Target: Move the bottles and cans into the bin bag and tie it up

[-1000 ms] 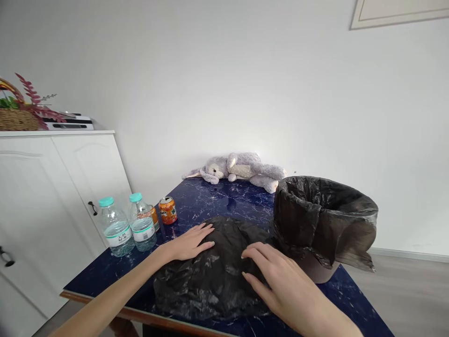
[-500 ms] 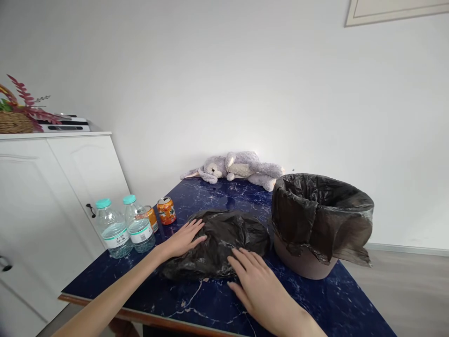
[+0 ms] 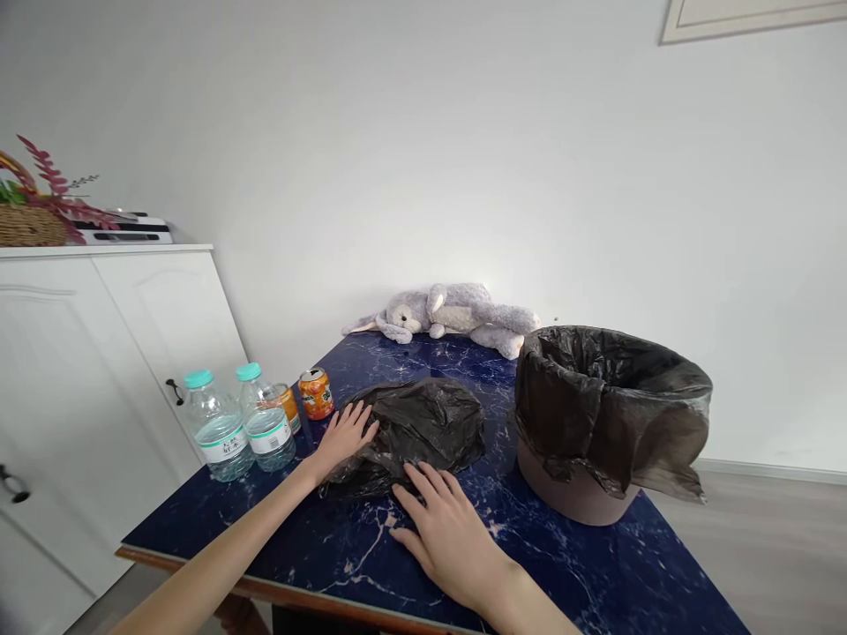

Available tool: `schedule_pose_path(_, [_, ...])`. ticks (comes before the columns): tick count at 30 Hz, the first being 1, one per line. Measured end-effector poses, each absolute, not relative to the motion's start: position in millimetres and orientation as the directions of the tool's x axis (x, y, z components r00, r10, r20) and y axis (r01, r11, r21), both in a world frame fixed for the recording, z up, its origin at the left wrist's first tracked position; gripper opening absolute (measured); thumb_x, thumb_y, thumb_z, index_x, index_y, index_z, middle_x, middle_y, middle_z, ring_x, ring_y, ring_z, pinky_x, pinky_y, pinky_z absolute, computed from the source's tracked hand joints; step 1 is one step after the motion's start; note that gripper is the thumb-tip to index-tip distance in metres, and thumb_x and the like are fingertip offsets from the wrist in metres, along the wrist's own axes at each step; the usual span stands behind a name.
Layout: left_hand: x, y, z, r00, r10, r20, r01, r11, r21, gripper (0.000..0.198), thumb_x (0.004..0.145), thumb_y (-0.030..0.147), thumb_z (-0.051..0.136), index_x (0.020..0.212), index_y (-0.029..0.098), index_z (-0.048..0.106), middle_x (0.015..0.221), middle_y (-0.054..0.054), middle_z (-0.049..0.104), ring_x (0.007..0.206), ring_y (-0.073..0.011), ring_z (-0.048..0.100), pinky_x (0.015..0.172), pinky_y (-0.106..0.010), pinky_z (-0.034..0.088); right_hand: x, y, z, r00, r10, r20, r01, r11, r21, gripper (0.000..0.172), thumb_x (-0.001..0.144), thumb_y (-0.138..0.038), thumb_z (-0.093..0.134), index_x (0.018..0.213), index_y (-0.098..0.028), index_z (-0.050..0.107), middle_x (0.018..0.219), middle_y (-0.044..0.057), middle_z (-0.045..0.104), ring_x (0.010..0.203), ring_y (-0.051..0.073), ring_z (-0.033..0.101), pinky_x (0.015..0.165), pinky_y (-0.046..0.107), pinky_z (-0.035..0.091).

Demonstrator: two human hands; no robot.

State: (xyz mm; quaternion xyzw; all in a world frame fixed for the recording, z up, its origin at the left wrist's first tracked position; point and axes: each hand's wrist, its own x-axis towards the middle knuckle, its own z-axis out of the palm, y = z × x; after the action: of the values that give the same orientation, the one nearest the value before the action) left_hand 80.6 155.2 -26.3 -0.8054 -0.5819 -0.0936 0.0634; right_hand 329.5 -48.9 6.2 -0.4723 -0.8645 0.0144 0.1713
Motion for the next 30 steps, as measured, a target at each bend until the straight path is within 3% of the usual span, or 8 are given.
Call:
schedule_pose_path(5, [68,146,-30,0.319,0.922,0.222,0.942,-0.333,0.029,0.065,0.111,0.056,0.033,0.161,0.019,0.049,0.17,-0.02,0.042,0.158,-0.0455,0.034,0.125,-0.069,0.027,330,-53,0,-0.437,0.86,0.265,0.836,0.497,-0.233,0.056,0.112,-0.052,0.046,0.157,-0.021,0.056,0.164,0.012,0.052,0.153,0.037,0.046,0.127,0.06,0.039])
schedule_pose_path(9, [59,133,-25,0.376,0.889,0.261,0.911,-0.406,0.071,0.062,0.111,0.056,0.027,0.155,0.024,0.058,0.163,-0.016,0.053,0.158,-0.0436,0.036,0.125,-0.07,0.025,353,-72,2,-0.422,0.862,0.28,0.835,0.49,-0.25,0.05,0.112,-0.051,0.046,0.149,-0.022,0.063,0.16,0.012,0.057,0.15,0.037,0.051,0.123,0.06,0.046])
schedule_pose_path(12, [59,121,-14,0.39,0.869,0.303,0.891,-0.439,0.112,0.063,0.113,0.055,0.025,0.149,0.02,0.063,0.157,-0.018,0.059,0.155,-0.0415,0.042,0.126,-0.068,0.027,372,-90,10,-0.441,0.856,0.269,0.837,0.501,-0.221,0.041,0.111,-0.049,0.048,0.125,-0.023,0.076,0.157,0.013,0.059,0.146,0.038,0.055,0.117,0.059,0.052])
schedule_pose_path(16, [64,104,5,0.472,0.818,0.33,0.828,-0.54,0.153,0.064,0.113,0.059,0.028,0.149,0.017,0.061,0.16,-0.015,0.056,0.154,-0.0321,0.046,0.129,-0.052,0.034,391,-106,22,-0.411,0.863,0.294,0.863,0.472,-0.179,0.041,0.11,-0.046,0.048,0.093,-0.026,0.079,0.147,0.011,0.068,0.134,0.041,0.065,0.101,0.061,0.063])
schedule_pose_path(20, [61,85,18,0.589,0.757,0.281,0.746,-0.644,0.169,0.057,0.112,0.061,0.036,0.148,0.025,0.062,0.161,-0.007,0.058,0.151,-0.0268,0.051,0.127,-0.044,0.04,394,-101,22,-0.383,0.829,0.408,0.855,0.485,-0.183,0.031,0.11,-0.039,0.05,0.13,-0.03,0.072,0.145,0.009,0.069,0.129,0.035,0.07,0.099,0.055,0.065])
schedule_pose_path(24, [50,63,24,0.629,0.741,0.234,0.724,-0.669,0.168,0.055,0.113,0.057,0.036,0.151,0.026,0.061,0.162,-0.007,0.056,0.15,-0.0274,0.052,0.125,-0.046,0.042,384,-84,5,-0.413,0.774,0.48,0.823,0.543,-0.166,0.05,0.104,-0.026,0.062,0.153,-0.029,0.054,0.152,0.01,0.063,0.135,0.033,0.065,0.106,0.052,0.062])
schedule_pose_path(28, [41,39,34,0.67,0.712,0.213,0.695,-0.701,0.157,0.048,0.114,0.052,0.039,0.148,0.029,0.064,0.158,-0.005,0.061,0.148,-0.028,0.054,0.121,-0.047,0.045,377,-73,-6,-0.409,0.777,0.479,0.802,0.557,-0.217,0.014,0.099,-0.014,0.067,0.106,-0.026,0.069,0.138,0.007,0.069,0.128,0.031,0.067,0.103,0.05,0.061])
schedule_pose_path(30, [40,30,42,0.676,0.695,0.245,0.681,-0.716,0.152,0.044,0.115,0.048,0.039,0.139,0.028,0.069,0.146,-0.006,0.069,0.137,-0.0273,0.062,0.117,-0.046,0.047,379,-74,-1,-0.417,0.764,0.492,0.787,0.575,-0.226,0.014,0.1,-0.012,0.066,0.093,-0.024,0.064,0.131,0.007,0.071,0.123,0.03,0.069,0.099,0.048,0.061])
